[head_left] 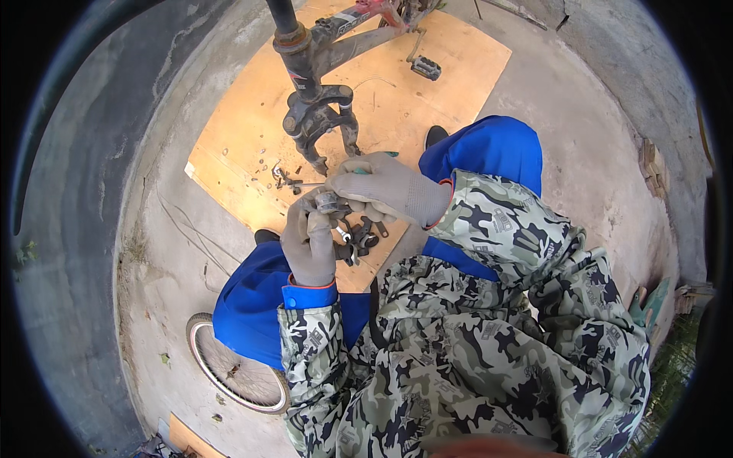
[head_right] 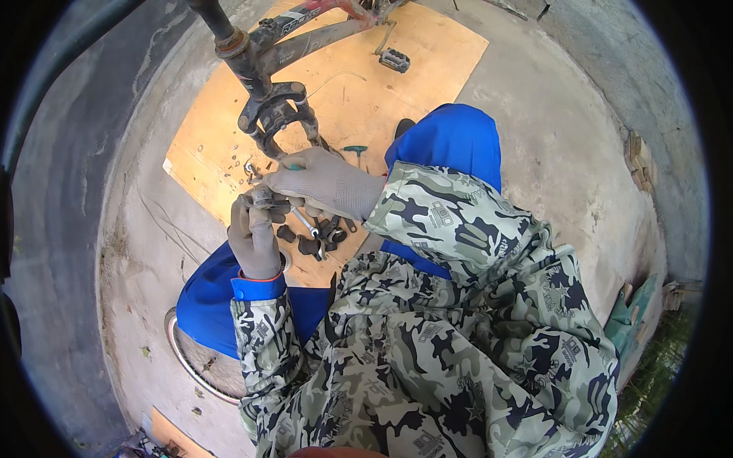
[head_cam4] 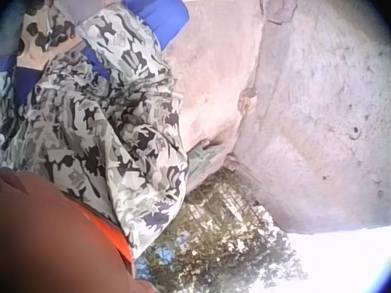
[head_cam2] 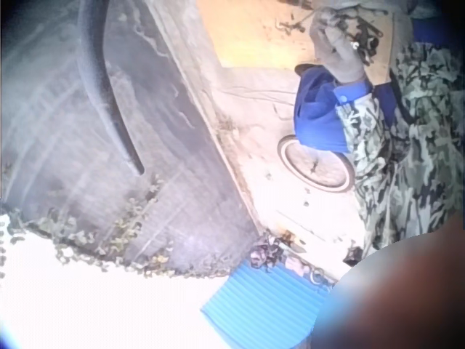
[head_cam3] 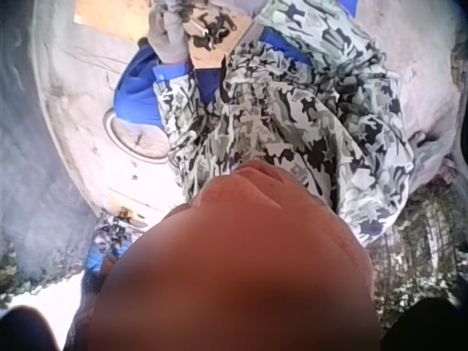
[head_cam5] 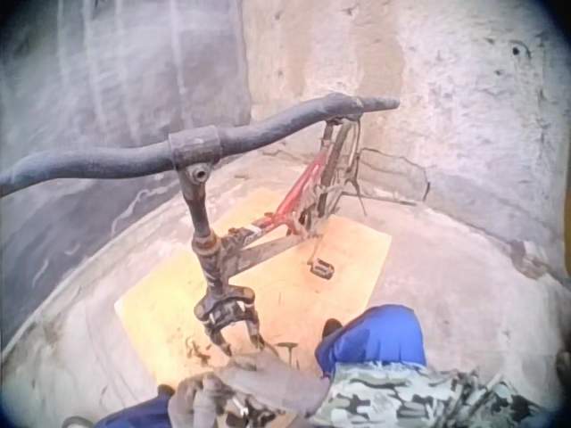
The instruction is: The person disassembles a bicycle brake caliper, removes the brake pads, and uses a screwdriver to adjust internal components. They then reassemble the caliper and place it on the work surface.
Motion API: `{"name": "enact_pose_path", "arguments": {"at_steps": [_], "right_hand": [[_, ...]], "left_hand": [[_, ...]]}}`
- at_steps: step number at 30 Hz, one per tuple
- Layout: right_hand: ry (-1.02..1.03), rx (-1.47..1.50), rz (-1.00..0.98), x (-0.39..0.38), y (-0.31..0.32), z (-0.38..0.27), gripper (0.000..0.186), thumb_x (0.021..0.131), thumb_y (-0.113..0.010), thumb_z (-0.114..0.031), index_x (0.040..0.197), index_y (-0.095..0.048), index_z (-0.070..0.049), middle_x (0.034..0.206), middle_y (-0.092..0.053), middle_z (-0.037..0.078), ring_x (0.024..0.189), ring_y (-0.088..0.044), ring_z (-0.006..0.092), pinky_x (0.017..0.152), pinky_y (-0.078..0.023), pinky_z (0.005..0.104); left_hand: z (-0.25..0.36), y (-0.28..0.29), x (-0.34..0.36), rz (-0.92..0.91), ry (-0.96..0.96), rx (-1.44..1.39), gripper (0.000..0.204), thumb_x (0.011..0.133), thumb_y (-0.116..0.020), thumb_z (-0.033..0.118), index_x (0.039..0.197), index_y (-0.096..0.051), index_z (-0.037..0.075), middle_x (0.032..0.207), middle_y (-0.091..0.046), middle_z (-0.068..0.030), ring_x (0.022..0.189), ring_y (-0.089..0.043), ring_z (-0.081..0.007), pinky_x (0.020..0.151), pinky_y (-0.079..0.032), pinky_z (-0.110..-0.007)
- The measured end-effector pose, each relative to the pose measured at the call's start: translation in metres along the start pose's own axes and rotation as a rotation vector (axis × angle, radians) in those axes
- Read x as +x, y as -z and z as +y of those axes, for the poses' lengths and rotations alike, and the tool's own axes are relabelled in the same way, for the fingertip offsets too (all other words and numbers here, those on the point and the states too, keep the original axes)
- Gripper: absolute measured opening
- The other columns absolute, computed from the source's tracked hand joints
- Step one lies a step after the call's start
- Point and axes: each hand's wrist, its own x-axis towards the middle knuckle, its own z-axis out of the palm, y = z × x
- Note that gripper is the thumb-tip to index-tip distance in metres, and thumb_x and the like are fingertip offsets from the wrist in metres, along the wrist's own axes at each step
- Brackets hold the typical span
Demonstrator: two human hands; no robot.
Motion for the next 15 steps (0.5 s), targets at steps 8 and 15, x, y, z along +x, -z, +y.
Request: {"name": "enact_pose_path", "arguments": {"at_steps": [8,15], "right_hand": [[0.057,-0.006,-0.018,-0.017,-0.003,-0.021,0.035,0.098,-0.067,-0.034,0.087,-0.066,-0.001,0.066,-0.053,-0.001,0.048,-0.040,0.0060,0.045,-0.030,0.0252],[0.093,0.024,0.106,-0.022,-0.024,-0.029,0.026,0.095,-0.072,-0.026,0.093,-0.067,-0.001,0.070,-0.062,0.002,0.050,-0.053,0.0067,0.044,-0.039,0.0224]], "left_hand": [[0.009,0.000,0.002,0.014,-0.190,0.149,0.046,0.106,-0.059,0.035,0.129,-0.059,-0.005,0.100,-0.070,-0.0101,0.079,-0.065,-0.0110,0.057,-0.052,-0.022],[0.016,0.004,-0.008,-0.013,0.132,-0.228,0.046,0.105,-0.058,0.032,0.131,-0.050,-0.005,0.108,-0.067,-0.0175,0.078,-0.071,-0.0171,0.056,-0.055,-0.023]]}}
